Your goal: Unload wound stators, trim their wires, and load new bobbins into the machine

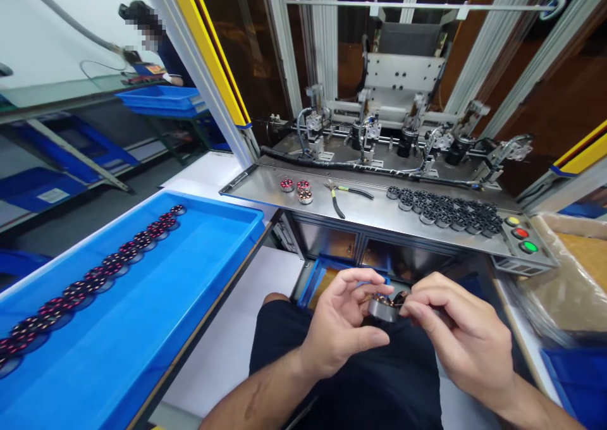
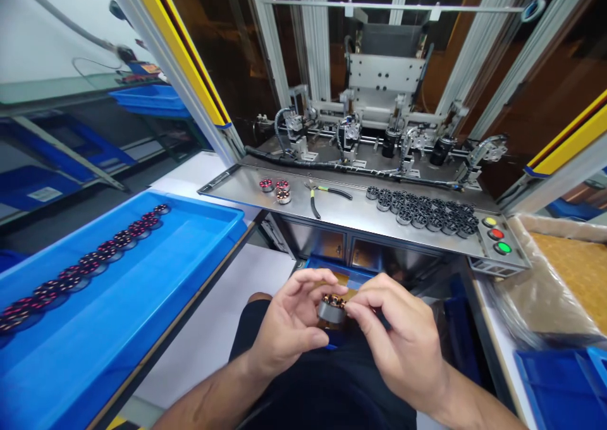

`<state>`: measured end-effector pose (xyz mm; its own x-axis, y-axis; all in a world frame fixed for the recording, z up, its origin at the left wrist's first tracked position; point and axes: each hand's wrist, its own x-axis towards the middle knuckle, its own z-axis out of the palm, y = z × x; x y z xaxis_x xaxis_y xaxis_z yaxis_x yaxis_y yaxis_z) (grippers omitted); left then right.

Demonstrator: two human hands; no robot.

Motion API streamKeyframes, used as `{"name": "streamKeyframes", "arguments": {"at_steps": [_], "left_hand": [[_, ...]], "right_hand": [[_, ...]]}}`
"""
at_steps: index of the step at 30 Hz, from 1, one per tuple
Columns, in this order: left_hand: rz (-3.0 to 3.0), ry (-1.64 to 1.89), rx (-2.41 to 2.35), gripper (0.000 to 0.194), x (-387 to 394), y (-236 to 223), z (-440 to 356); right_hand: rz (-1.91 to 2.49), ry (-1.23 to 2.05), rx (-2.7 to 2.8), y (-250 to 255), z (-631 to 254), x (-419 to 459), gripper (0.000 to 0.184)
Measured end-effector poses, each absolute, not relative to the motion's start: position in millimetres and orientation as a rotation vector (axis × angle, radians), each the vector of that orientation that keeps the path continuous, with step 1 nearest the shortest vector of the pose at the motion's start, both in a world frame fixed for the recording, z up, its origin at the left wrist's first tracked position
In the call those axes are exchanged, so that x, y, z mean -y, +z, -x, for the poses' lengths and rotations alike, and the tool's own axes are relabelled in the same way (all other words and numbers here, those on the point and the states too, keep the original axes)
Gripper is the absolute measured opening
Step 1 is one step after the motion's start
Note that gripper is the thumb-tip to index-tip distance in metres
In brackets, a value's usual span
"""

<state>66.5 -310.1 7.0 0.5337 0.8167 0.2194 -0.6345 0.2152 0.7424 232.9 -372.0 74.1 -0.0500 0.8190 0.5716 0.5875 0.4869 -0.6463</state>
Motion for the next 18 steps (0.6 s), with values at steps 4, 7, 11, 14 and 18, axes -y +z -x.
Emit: {"name": "streamKeyframes", "arguments": {"at_steps": [4,7,11,14,18], "left_hand": [[-0.948,0.906,-0.247,0.044,310,7,-66],[-0.961,0.945,-0.248,0.034,309,4,-67],[-0.970,1.043,-0.216,0.038,304,0,-68],[-0.946,1.045,-0.195,0.035,298,1,-67],[-0.926,1.027,-0.159,0.033,293,4,-65]], "right_hand": [[1.141,0.301,1.745,74,-233,370,0.015],[1.161,0.285,1.670,75,-228,371,0.015],[1.311,0.469,1.364,66,-213,377,0.018],[1.278,0.945,1.094,48,-200,383,0.028],[1.084,1.359,0.836,28,-186,383,0.029]]}}
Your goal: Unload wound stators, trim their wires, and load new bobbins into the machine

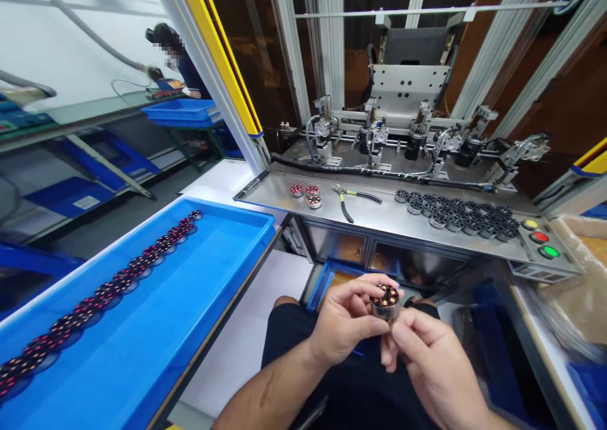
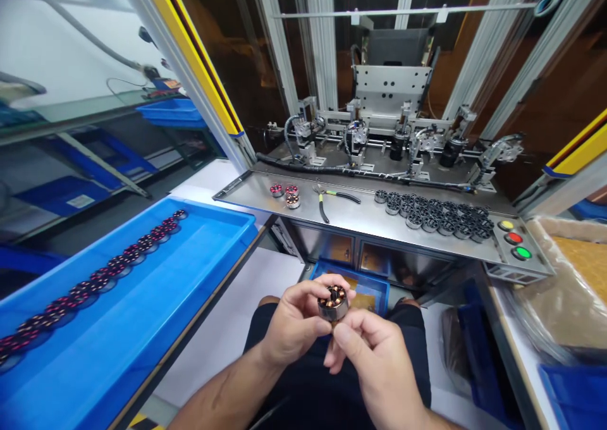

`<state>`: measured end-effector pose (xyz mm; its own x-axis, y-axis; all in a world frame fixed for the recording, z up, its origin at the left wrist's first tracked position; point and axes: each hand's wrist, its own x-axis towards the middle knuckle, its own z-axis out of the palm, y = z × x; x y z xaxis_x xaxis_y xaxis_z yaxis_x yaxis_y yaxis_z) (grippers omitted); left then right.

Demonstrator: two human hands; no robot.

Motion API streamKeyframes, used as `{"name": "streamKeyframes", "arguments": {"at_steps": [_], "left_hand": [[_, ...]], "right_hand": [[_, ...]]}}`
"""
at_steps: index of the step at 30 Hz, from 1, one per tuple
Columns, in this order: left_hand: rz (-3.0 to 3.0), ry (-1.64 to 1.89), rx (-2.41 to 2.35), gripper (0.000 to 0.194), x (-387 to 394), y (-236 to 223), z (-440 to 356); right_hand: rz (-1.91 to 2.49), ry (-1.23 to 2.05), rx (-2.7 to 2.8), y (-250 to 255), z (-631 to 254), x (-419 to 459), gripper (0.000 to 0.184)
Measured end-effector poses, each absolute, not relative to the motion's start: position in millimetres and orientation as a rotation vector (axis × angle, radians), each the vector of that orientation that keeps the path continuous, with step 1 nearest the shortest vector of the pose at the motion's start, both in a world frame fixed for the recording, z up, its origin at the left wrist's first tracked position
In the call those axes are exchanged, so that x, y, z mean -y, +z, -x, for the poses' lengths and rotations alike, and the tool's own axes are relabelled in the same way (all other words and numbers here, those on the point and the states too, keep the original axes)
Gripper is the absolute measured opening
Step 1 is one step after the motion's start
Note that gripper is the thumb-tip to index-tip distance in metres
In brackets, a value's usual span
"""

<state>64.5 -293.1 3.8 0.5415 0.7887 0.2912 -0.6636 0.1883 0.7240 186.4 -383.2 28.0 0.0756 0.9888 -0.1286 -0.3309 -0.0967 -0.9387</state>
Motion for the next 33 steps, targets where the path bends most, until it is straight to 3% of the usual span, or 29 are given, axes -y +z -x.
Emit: {"name": "streamKeyframes", "arguments": {"at_steps": [4,8,13,19,22,25,29,33], "left_hand": [[-0.984,1.024,-0.109,0.035,289,5,-60],[-1.219,1.088,-0.090,0.038,283,9,-55],[-1.491,1.085,-0.037,0.057,277,14,-53],[-1.591,0.992,0.030,0.059,277,16,-51],[-1.655,0.935,-0.037,0.074,277,16,-44],[-1.637,1.109,-0.284,0.098,279,16,-38],[-1.478,0.899,-0.575,0.058,291,15,-41],[-1.195,0.666,-0.435,0.057,304,16,-53]], "right_hand": [[0.948,1.420,0.748,25,-189,380,0.027],[0.755,1.481,0.702,29,-199,375,0.036],[0.642,1.649,0.647,29,-199,372,0.022],[0.584,1.732,0.635,25,-200,372,0.034],[0.606,1.697,0.689,21,-204,374,0.041],[0.777,1.383,0.868,16,-210,376,0.037],[0.988,0.655,1.247,8,-215,380,0.044],[0.982,0.342,1.482,4,-216,384,0.056]]}}
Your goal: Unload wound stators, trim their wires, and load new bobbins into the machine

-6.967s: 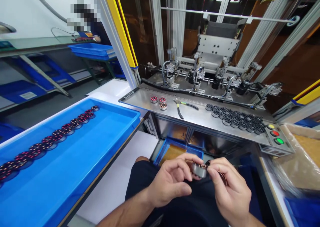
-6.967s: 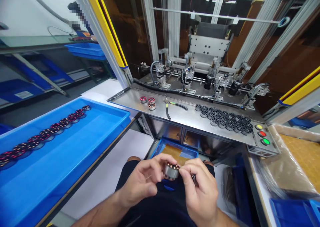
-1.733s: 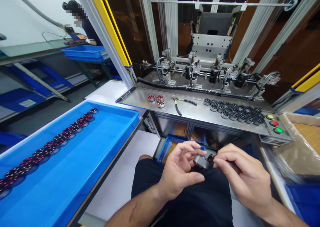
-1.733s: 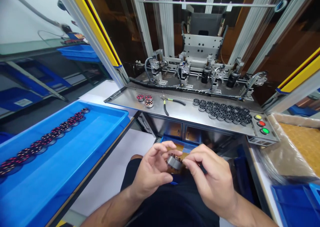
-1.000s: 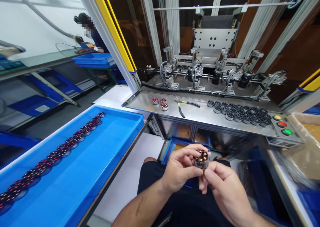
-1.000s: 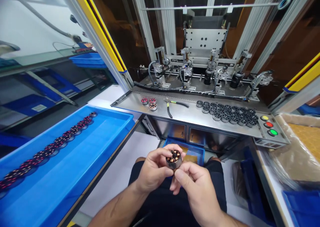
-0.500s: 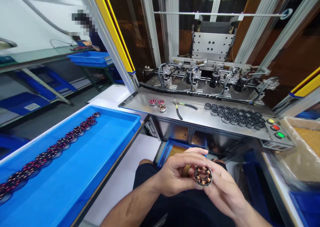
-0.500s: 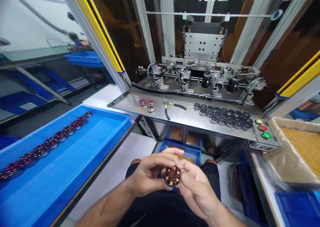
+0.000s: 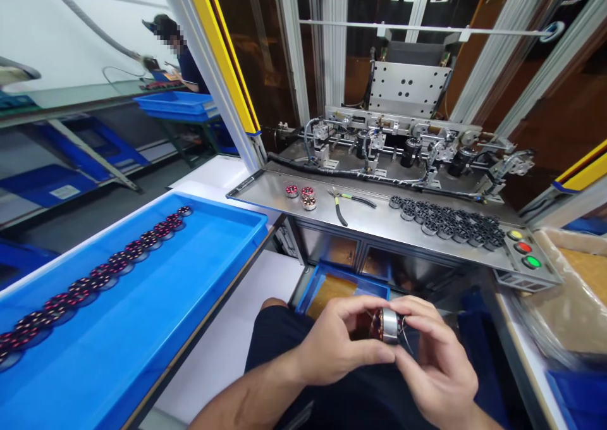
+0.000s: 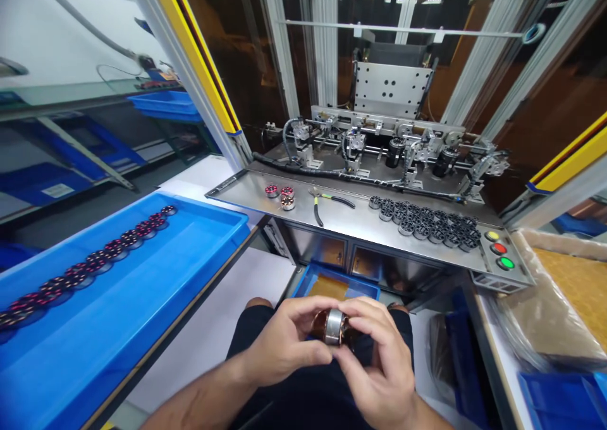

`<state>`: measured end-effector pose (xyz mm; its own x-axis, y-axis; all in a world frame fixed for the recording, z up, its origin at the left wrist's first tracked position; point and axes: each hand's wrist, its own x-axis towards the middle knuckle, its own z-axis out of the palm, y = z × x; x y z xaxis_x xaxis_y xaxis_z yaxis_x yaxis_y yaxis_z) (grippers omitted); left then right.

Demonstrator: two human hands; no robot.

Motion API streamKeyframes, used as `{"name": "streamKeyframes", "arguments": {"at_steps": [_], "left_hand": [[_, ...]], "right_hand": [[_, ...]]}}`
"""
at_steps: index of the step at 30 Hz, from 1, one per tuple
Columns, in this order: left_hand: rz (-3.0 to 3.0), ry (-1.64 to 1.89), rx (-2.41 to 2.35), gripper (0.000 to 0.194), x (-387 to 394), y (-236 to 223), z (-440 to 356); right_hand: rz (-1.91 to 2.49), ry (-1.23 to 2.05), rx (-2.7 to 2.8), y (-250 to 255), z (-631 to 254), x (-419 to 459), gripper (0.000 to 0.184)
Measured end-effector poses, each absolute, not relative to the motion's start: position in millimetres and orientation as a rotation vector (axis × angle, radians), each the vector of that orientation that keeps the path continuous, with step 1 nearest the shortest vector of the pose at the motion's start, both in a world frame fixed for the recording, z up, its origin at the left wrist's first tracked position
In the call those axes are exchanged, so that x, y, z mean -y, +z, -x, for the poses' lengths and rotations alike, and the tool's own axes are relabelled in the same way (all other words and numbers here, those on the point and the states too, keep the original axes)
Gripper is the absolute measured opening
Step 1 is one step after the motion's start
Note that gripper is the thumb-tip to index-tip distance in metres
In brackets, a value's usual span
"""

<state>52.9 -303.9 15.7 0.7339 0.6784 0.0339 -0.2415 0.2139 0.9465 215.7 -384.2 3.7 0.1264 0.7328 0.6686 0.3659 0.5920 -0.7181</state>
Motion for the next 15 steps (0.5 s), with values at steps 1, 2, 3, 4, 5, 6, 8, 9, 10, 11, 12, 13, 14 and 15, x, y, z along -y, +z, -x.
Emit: {"name": "streamKeyframes", "arguments": {"at_steps": [1,2,3,4,5,6,8,9,10,11,12,13,14,15], "left_hand": [[-1.194,0.678,-0.425,0.055,305,17,-55],[-1.252,0.717,-0.437,0.052,305,18,-56],[-1.364,0.780,-0.464,0.049,305,20,-56],[-1.516,0.872,-0.494,0.047,304,21,-55],[-1.689,0.983,-0.523,0.046,303,23,-54],[-1.861,1.100,-0.547,0.045,301,24,-53],[-2.122,1.289,-0.559,0.047,299,25,-52],[-2.202,1.339,-0.544,0.049,298,24,-52],[-2.255,1.360,-0.525,0.050,298,23,-51],[-2.292,1.359,-0.507,0.052,298,21,-51],[-2.315,1.350,-0.494,0.053,298,20,-51],[-2.330,1.338,-0.485,0.053,299,19,-51],[-2.338,1.326,-0.479,0.053,299,19,-50],[-2.339,1.316,-0.474,0.052,299,19,-49]], "right_hand": [[0.995,0.340,1.496,4,-216,386,0.057],[1.017,0.362,1.500,6,-217,388,0.057],[1.040,0.401,1.497,8,-218,389,0.056],[1.060,0.449,1.494,10,-220,391,0.053],[1.073,0.494,1.488,13,-223,393,0.050],[1.079,0.522,1.485,16,-225,394,0.047],[1.093,0.521,1.507,23,-230,394,0.044],[1.119,0.503,1.541,27,-230,393,0.046],[1.164,0.472,1.583,30,-230,391,0.046],[1.220,0.429,1.627,34,-228,389,0.042],[1.275,0.383,1.665,38,-225,387,0.032],[1.321,0.347,1.689,41,-222,384,0.020],[1.350,0.328,1.699,45,-219,382,0.011],[1.362,0.332,1.698,48,-216,380,0.007]]}}
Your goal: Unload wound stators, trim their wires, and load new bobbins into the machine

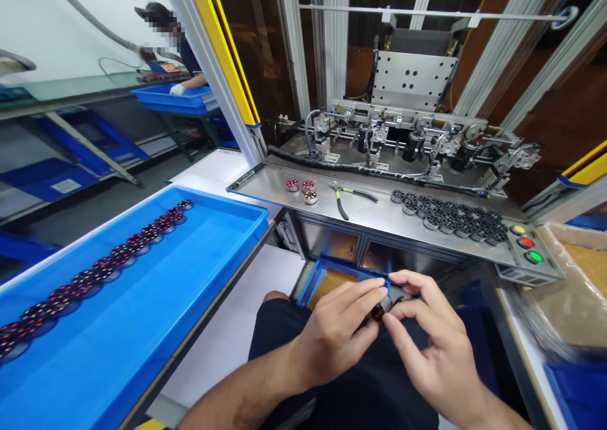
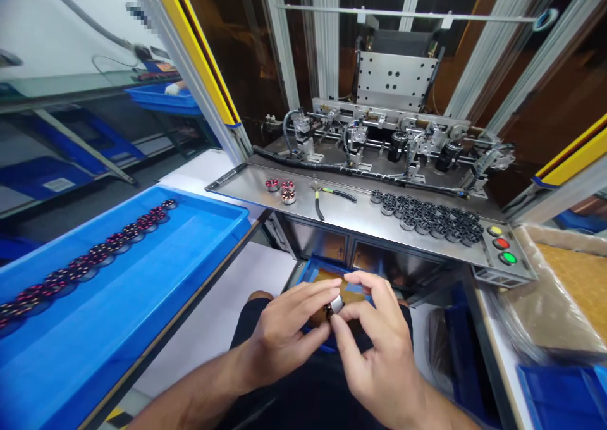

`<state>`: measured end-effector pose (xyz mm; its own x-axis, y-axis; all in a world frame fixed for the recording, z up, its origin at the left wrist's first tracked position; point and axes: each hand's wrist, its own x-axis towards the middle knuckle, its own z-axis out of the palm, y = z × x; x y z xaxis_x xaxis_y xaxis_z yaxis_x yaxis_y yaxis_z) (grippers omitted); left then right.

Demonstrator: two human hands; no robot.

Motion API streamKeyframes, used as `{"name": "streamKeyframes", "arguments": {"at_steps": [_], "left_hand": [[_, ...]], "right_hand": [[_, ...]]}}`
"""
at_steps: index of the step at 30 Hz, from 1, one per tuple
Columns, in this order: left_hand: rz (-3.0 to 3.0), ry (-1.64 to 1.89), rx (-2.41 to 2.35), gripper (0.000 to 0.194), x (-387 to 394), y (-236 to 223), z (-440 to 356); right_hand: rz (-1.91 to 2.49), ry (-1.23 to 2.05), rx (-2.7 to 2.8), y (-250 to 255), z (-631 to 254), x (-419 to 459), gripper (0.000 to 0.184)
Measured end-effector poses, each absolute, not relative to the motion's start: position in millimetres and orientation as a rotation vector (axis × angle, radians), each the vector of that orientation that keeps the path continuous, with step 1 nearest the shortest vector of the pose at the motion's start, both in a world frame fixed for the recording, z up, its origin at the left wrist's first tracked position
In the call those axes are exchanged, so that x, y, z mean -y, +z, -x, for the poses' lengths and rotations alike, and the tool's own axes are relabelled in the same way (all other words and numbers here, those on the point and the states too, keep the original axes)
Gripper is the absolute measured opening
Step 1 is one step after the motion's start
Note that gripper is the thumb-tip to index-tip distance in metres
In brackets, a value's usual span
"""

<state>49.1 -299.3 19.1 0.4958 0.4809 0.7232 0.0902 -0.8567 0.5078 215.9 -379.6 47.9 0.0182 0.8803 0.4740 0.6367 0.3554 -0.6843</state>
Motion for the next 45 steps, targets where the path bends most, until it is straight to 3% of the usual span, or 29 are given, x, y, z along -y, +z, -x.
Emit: {"name": "streamKeyframes", "arguments": {"at_steps": [7,11,15,19,25,30,34,45], "left_hand": [[-2.081,1.196,-0.352,0.044,300,33,-37],[-2.077,1.217,-0.338,0.041,300,35,-34],[-2.196,1.309,-0.416,0.042,302,33,-36],[-2.162,1.314,-0.430,0.042,303,34,-37],[-1.756,1.174,-0.529,0.040,304,30,-32],[-1.548,1.110,-0.568,0.042,308,25,-35],[-1.405,1.018,-0.551,0.039,310,26,-38],[-1.123,0.938,-0.409,0.041,312,17,-40]], "right_hand": [[1.352,0.591,1.737,59,-236,368,0.011],[1.364,0.483,1.714,57,-247,373,0.004],[1.261,0.233,1.862,57,-229,383,0.031],[1.291,0.195,1.924,56,-218,383,0.017],[1.319,0.565,1.678,46,-237,383,0.009],[1.212,0.661,1.670,38,-231,383,0.028],[1.220,0.527,1.624,36,-216,379,0.012],[1.294,0.586,1.358,33,-206,382,0.014]]}}
